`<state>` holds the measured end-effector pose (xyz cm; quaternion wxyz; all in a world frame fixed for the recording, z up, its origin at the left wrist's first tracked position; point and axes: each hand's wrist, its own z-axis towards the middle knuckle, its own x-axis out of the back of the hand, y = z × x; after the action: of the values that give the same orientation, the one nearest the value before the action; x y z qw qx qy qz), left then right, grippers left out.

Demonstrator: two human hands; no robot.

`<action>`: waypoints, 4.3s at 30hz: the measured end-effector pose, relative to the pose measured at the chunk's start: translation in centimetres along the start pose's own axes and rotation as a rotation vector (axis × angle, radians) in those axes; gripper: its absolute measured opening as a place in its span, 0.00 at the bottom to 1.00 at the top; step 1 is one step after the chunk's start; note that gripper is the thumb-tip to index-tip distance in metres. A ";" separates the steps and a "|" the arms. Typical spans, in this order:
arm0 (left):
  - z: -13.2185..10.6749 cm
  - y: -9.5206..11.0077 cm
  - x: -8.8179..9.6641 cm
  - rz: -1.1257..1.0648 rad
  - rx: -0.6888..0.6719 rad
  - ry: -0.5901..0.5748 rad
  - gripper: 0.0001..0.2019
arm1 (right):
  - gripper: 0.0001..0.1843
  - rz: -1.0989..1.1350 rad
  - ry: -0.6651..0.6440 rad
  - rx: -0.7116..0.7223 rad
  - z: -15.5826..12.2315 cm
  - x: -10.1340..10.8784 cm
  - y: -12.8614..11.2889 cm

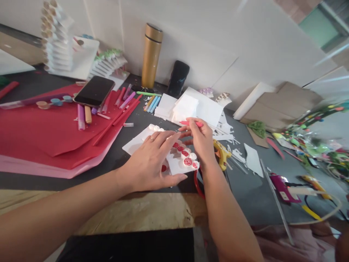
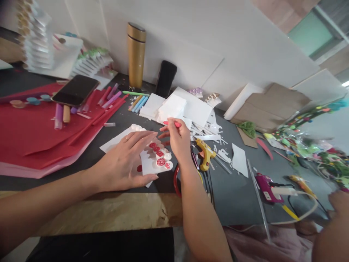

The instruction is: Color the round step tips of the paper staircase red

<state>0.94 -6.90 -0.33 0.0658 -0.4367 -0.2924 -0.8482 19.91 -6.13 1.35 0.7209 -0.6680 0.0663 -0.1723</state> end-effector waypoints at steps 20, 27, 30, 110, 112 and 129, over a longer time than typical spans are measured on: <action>0.0 -1.1 0.2 -0.248 0.015 -0.138 0.57 | 0.18 -0.055 0.122 0.088 0.8 0.9 1.3; 0.6 -3.0 1.1 -0.327 -0.025 -0.123 0.51 | 0.18 -0.016 0.257 0.188 0.4 0.8 0.4; 0.7 -3.5 1.6 -0.322 -0.080 -0.077 0.46 | 0.17 0.042 0.297 0.226 0.4 1.0 0.0; 0.7 -4.0 0.3 -0.276 -0.128 -0.030 0.39 | 0.17 -0.470 0.194 0.829 -5.5 2.1 -2.6; 0.7 -4.0 0.3 -0.280 -0.134 -0.028 0.39 | 0.17 -0.450 0.206 0.821 -5.5 2.1 -2.6; 0.7 -4.3 0.0 -0.278 -0.157 0.001 0.40 | 0.16 -0.471 0.215 0.874 -5.3 2.1 -2.3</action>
<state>-0.10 -2.96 -1.92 -0.0868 -0.3955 -0.2827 -0.8695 19.76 -11.93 3.39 0.8637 -0.2794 -0.0907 -0.4096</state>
